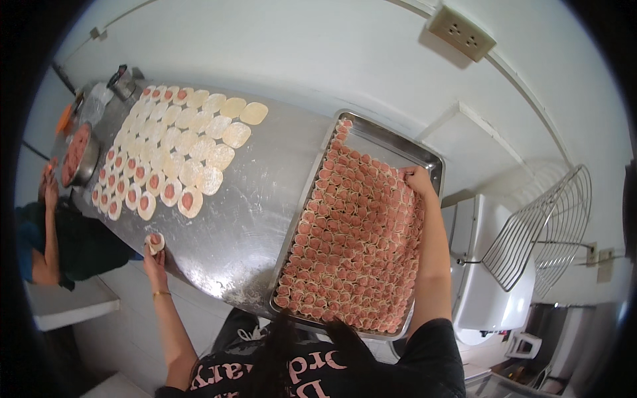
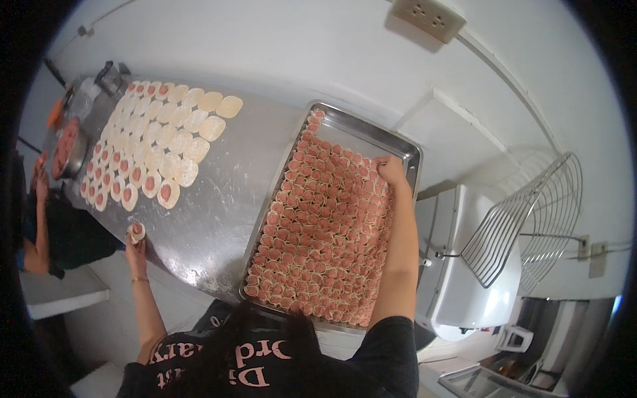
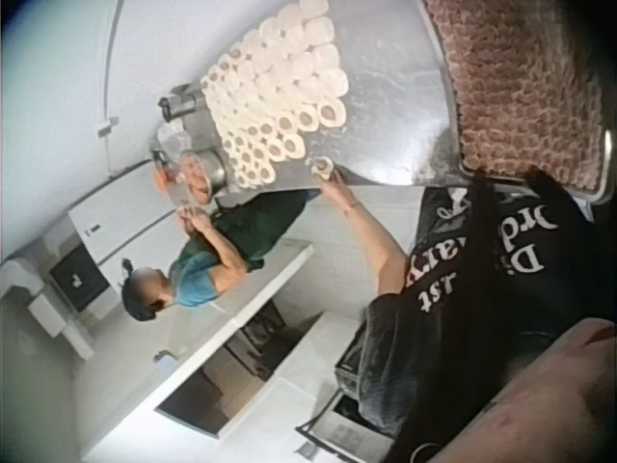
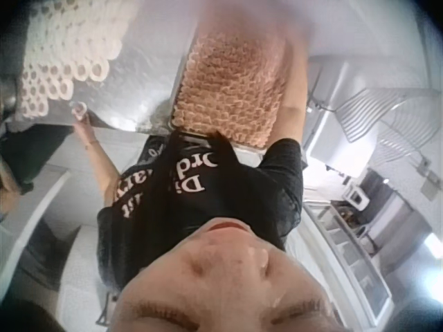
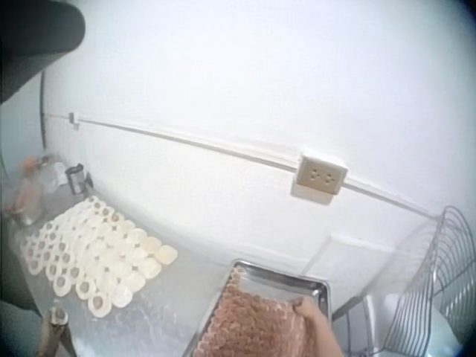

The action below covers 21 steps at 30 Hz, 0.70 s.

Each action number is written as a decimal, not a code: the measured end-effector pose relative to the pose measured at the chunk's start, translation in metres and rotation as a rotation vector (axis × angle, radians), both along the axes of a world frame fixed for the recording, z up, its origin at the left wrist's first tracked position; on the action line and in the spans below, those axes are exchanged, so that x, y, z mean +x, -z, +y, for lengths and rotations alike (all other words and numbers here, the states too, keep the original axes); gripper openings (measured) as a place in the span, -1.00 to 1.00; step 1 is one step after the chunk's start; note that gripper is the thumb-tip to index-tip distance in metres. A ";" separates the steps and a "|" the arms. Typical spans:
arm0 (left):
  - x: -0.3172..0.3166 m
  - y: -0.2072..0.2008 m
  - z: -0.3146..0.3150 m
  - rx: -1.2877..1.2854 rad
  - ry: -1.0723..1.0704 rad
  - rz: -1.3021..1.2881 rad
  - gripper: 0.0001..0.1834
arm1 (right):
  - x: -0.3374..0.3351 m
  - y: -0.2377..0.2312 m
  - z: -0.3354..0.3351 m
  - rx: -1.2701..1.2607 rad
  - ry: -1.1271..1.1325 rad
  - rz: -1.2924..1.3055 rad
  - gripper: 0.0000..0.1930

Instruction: The person repeatedly picks up round dough wrappers, places a portion of ground meat in the center, folds and pleats the edges to seal the dumpling, and places the finished dumpling on a metal tray. Another person works alongside, placing meat onto wrappers.

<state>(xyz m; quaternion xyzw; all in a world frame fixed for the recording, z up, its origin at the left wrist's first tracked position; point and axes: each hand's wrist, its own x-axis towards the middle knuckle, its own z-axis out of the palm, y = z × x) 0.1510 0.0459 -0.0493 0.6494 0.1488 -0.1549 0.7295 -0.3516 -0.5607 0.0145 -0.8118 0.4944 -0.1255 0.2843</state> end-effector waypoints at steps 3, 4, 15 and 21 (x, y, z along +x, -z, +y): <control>0.015 0.018 0.016 0.034 0.049 -0.019 -0.58 | -0.001 0.004 -0.002 0.080 0.042 0.046 -0.66; 0.020 0.024 0.019 0.042 0.077 -0.042 -0.58 | -0.002 0.006 -0.004 0.112 0.054 0.054 -0.64; 0.011 0.002 0.009 -0.332 0.050 0.009 -0.54 | 0.031 -0.024 0.036 -0.323 0.291 -0.400 -0.65; -0.041 -0.037 -0.038 -0.430 0.373 0.034 -0.60 | 0.181 -0.034 0.233 0.408 -0.165 -0.664 -0.71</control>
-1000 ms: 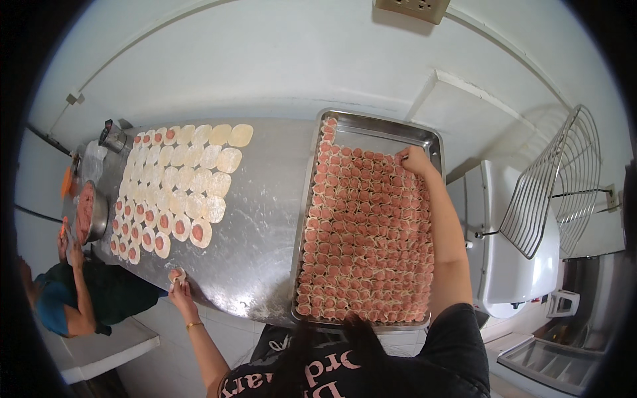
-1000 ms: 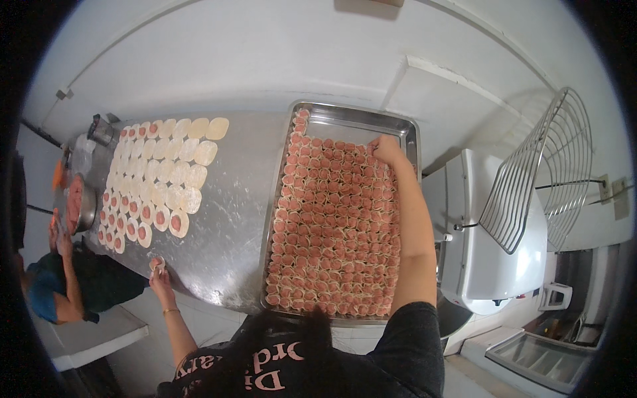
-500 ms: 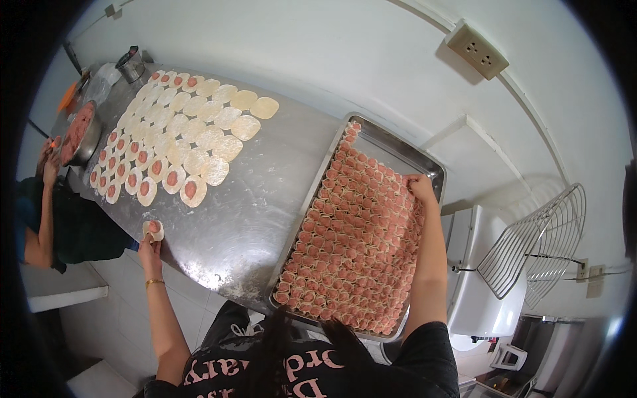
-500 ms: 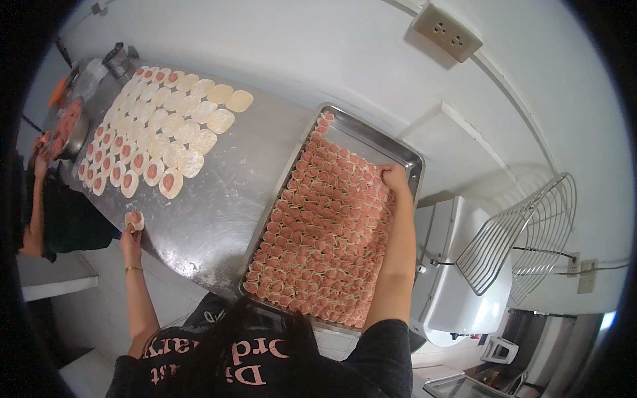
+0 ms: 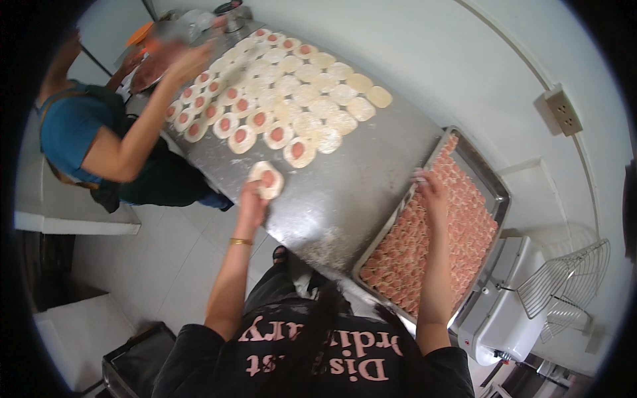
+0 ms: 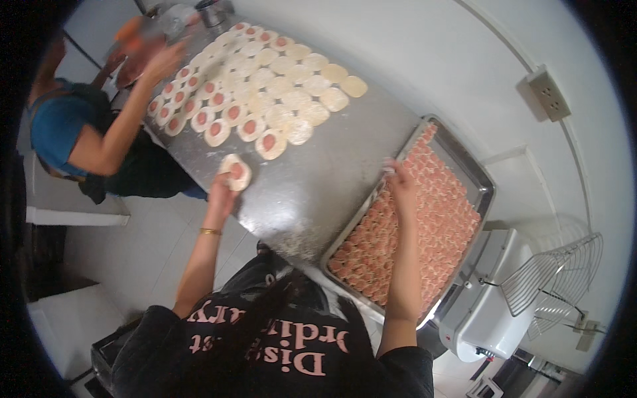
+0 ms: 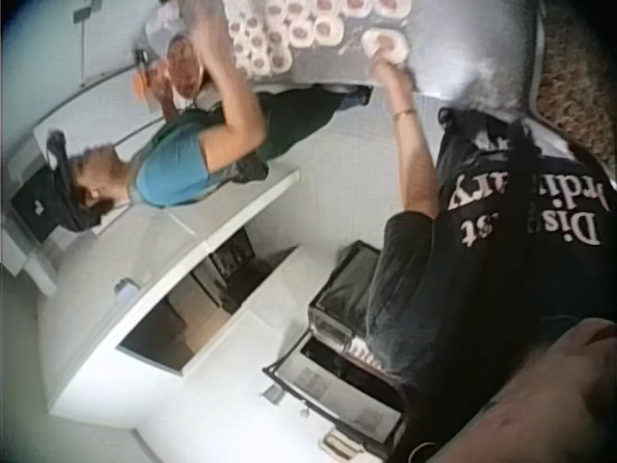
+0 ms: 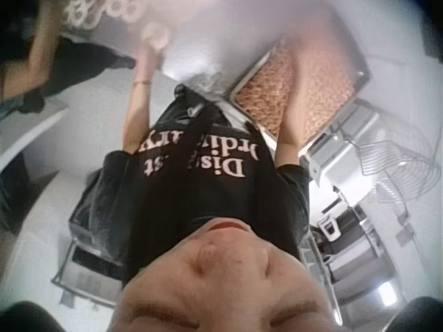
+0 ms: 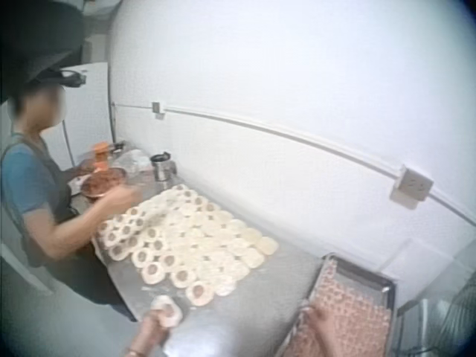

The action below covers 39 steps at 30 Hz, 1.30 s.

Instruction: The person repeatedly picks up round dough wrappers, places a portion of ground meat in the center, folds and pleats the edges to seal the dumpling, and places the finished dumpling on a metal tray. Another person works alongside, placing meat onto wrappers.

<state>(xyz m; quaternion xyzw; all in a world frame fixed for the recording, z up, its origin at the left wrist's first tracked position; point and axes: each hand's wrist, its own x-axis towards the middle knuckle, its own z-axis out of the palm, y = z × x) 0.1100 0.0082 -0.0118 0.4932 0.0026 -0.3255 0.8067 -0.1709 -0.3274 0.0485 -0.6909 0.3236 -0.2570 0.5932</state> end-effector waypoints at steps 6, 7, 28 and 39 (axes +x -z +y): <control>-0.056 -0.042 -0.033 0.049 0.279 0.117 -0.57 | 0.089 0.014 0.171 0.554 -0.199 -0.011 -0.69; -0.060 -0.042 -0.032 0.021 0.330 0.098 -0.58 | 0.092 0.015 0.183 0.591 -0.196 -0.013 -0.68; -0.047 0.006 0.006 0.208 0.608 -0.116 -0.72 | 0.099 0.066 0.251 0.373 0.171 -0.085 -0.71; -0.044 0.001 0.005 0.080 0.559 0.066 -0.85 | 0.096 0.040 0.250 0.493 0.239 -0.267 -0.80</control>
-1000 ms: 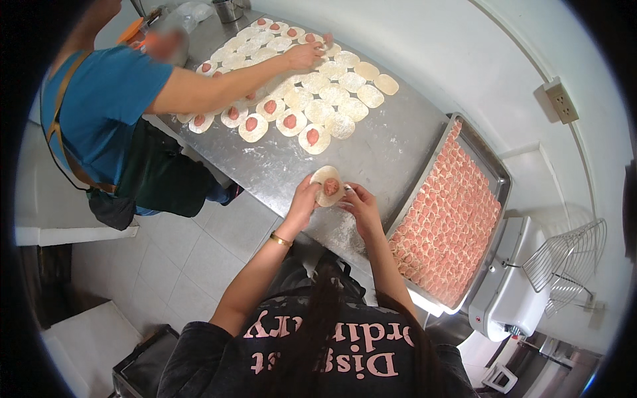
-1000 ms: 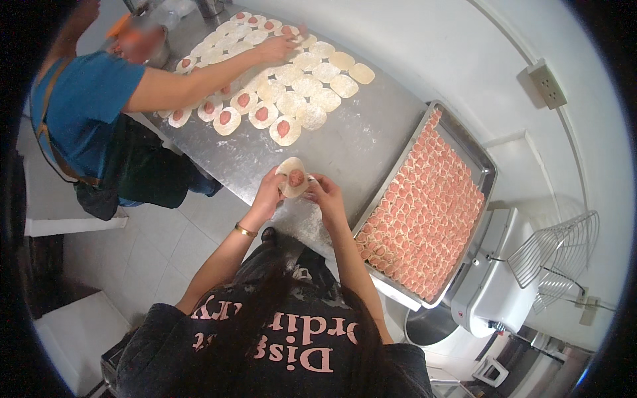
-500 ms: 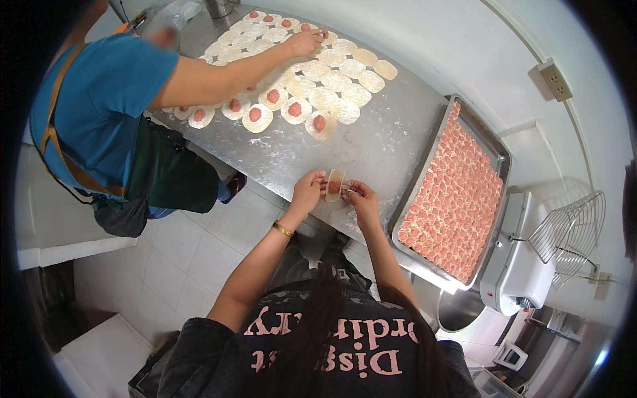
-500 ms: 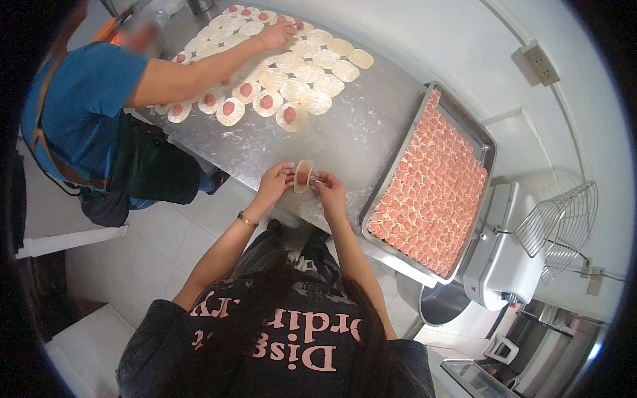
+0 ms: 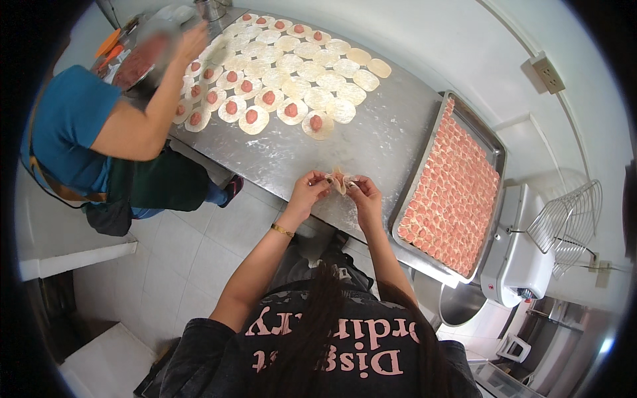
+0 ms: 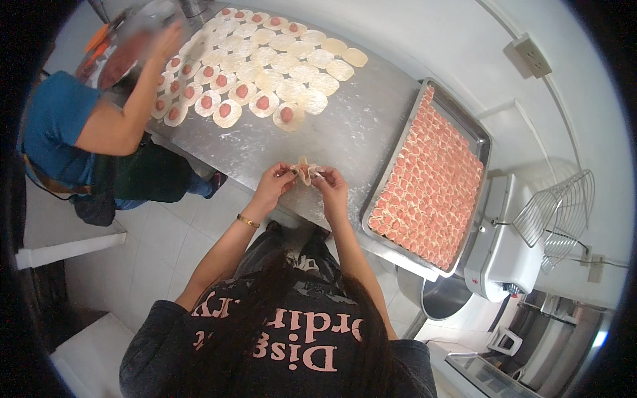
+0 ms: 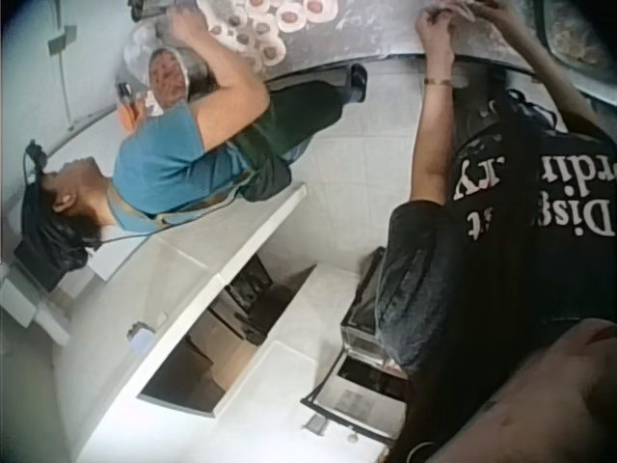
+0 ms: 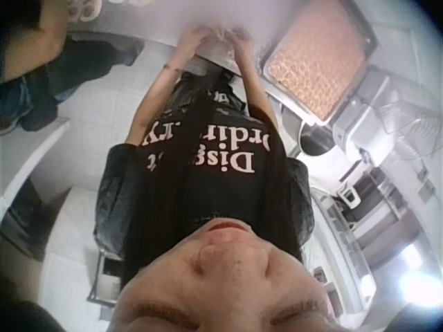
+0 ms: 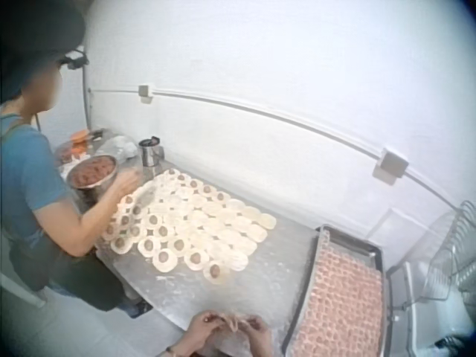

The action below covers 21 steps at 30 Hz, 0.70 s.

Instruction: The person repeatedly picks up round dough wrappers, places a portion of ground meat in the center, folds and pleats the edges to seal the dumpling, and places the finished dumpling on a metal tray. Another person works alongside, placing meat onto wrappers.

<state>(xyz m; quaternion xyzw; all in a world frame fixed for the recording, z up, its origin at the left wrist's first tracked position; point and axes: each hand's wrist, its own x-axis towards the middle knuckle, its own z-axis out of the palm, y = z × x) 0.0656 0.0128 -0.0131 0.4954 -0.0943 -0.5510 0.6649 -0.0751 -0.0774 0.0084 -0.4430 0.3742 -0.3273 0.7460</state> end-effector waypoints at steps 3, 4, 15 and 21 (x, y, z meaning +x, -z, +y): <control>-0.003 -0.001 -0.002 -0.049 -0.028 0.011 -0.85 | -0.001 -0.010 0.008 -0.041 -0.019 0.009 -0.82; -0.003 -0.004 -0.002 -0.057 -0.005 -0.013 -0.84 | -0.002 -0.011 0.008 -0.109 -0.068 -0.022 -0.83; -0.008 -0.033 0.002 -0.077 0.133 -0.142 -0.71 | -0.023 -0.009 -0.010 -0.272 -0.161 0.310 -0.67; -0.020 0.001 0.002 -0.158 0.102 -0.832 -0.73 | -0.027 -0.005 -0.005 -0.370 -0.204 0.422 -0.65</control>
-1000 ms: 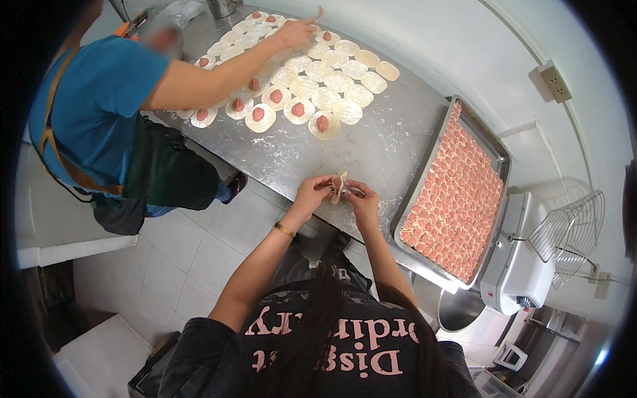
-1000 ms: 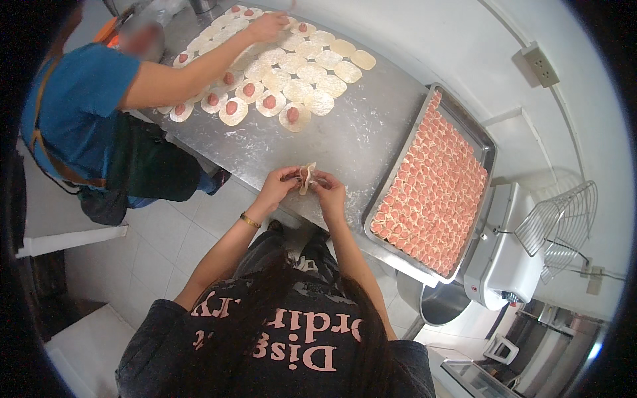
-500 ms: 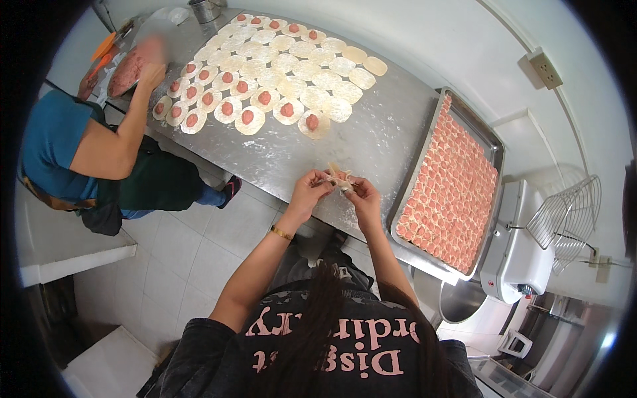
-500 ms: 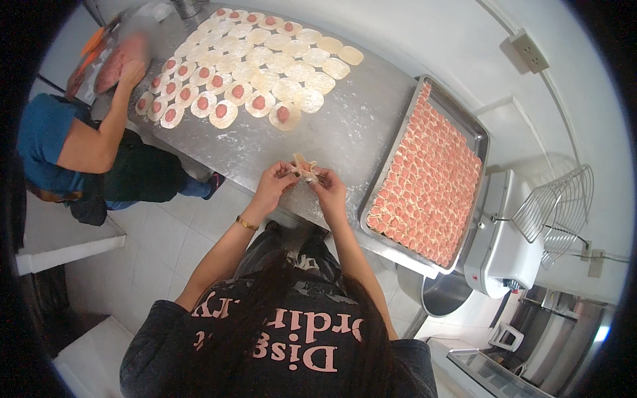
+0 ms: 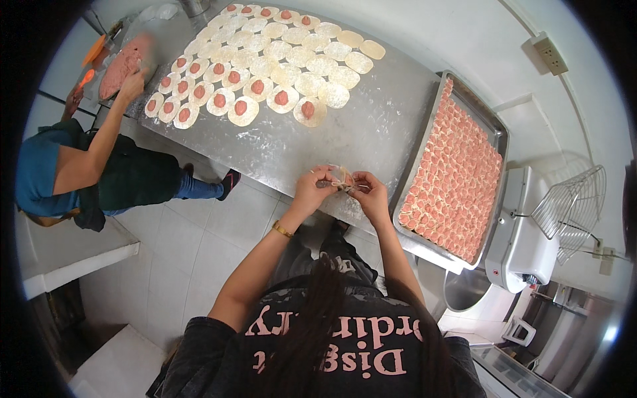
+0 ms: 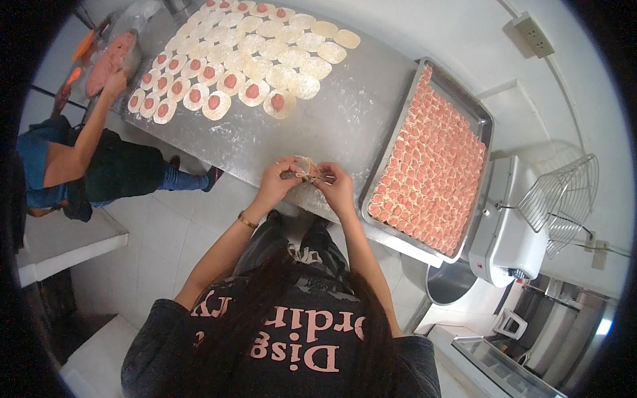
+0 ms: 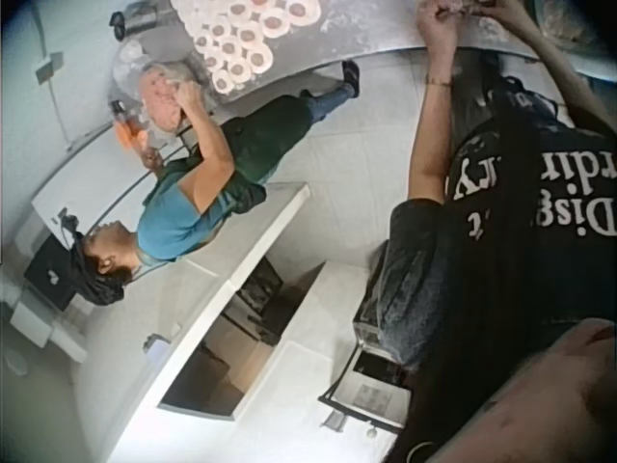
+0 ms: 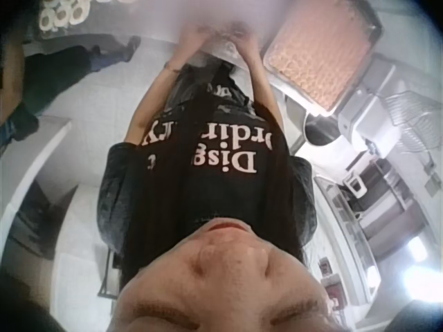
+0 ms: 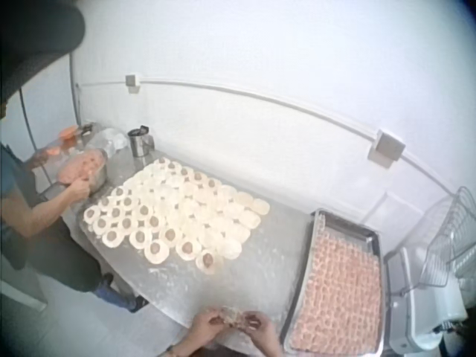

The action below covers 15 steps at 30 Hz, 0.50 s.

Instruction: The person repeatedly picks up round dough wrappers, places a portion of ground meat in the center, folds and pleats the edges to seal the dumpling, and places the finished dumpling on a metal tray. Another person works alongside, placing meat onto wrappers.

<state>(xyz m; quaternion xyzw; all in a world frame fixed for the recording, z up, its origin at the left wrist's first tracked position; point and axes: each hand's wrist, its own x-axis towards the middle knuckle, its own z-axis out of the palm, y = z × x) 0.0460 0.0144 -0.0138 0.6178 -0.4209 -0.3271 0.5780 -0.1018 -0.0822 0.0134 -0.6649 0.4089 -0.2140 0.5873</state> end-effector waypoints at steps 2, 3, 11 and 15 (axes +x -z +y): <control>-0.002 0.004 0.001 0.046 0.065 0.024 -0.73 | -0.003 0.004 -0.003 -0.092 -0.044 0.070 -0.67; -0.002 0.003 0.001 0.078 0.065 0.006 -0.73 | -0.005 0.006 -0.004 -0.151 -0.073 0.110 -0.68; -0.007 -0.017 -0.005 0.305 0.132 -0.151 -0.71 | 0.002 0.013 -0.011 -0.388 -0.226 0.140 -0.66; -0.001 -0.015 -0.004 0.277 0.212 -0.173 -0.73 | -0.005 0.011 -0.010 -0.395 -0.229 0.097 -0.65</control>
